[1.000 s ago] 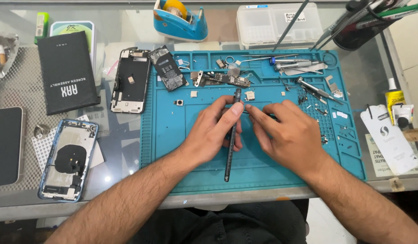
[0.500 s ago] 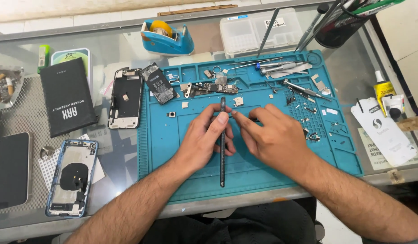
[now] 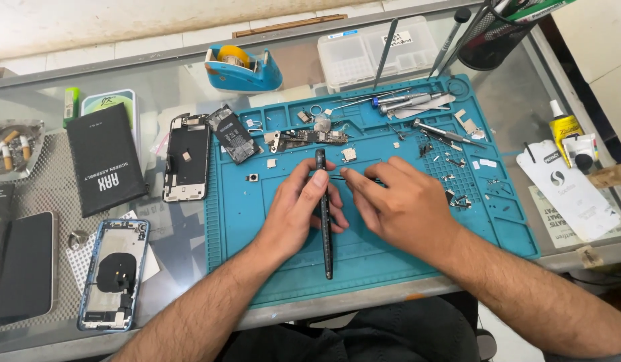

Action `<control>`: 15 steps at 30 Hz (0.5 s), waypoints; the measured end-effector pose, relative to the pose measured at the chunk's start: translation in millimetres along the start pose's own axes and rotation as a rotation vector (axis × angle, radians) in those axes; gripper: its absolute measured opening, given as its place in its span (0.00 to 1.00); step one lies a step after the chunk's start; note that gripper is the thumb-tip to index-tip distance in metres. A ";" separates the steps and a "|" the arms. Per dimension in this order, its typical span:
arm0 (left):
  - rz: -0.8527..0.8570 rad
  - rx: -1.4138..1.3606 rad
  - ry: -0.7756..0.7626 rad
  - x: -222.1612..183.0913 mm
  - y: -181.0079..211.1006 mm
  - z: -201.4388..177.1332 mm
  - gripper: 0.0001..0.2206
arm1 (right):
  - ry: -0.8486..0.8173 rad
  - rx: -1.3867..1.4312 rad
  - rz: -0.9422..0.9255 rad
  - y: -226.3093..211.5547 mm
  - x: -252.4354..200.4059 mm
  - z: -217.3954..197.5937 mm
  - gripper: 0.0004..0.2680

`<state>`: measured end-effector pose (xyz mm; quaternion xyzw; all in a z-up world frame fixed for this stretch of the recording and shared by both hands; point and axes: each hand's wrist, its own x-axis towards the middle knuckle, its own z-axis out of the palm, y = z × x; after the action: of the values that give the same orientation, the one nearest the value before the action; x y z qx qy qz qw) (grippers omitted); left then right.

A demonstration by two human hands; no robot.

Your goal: A person is disassembling a smartphone at a repair bench, using a screwdriver and tweezers to remove internal components.

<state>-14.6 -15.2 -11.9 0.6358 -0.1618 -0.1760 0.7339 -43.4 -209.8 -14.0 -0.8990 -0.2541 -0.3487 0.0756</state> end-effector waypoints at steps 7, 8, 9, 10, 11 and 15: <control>0.022 -0.021 -0.015 -1.5 -1.1 -0.4 0.30 | -0.010 0.027 -0.001 -0.7 -0.3 0.6 0.06; 0.025 -0.021 -0.014 -1.3 -1.4 -0.4 0.30 | -0.008 0.027 -0.003 -0.7 0.4 0.1 0.06; 0.032 -0.020 -0.017 -1.0 -1.9 -0.5 0.30 | -0.019 0.030 0.002 -0.8 1.0 -0.3 0.06; 0.036 -0.020 -0.019 -1.4 -2.6 -0.5 0.30 | -0.032 0.035 0.007 -1.4 0.9 -0.8 0.06; 0.036 -0.020 -0.018 -1.7 -2.5 -0.5 0.30 | -0.032 0.036 0.007 -1.4 1.2 -1.2 0.06; 0.037 -0.005 -0.020 -1.2 -2.3 0.0 0.30 | -0.040 0.008 -0.007 -1.3 1.2 -1.8 0.06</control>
<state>-15.9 -14.9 -14.3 0.6290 -0.1804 -0.1692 0.7370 -44.4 -208.7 -11.9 -0.9045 -0.2602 -0.3299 0.0728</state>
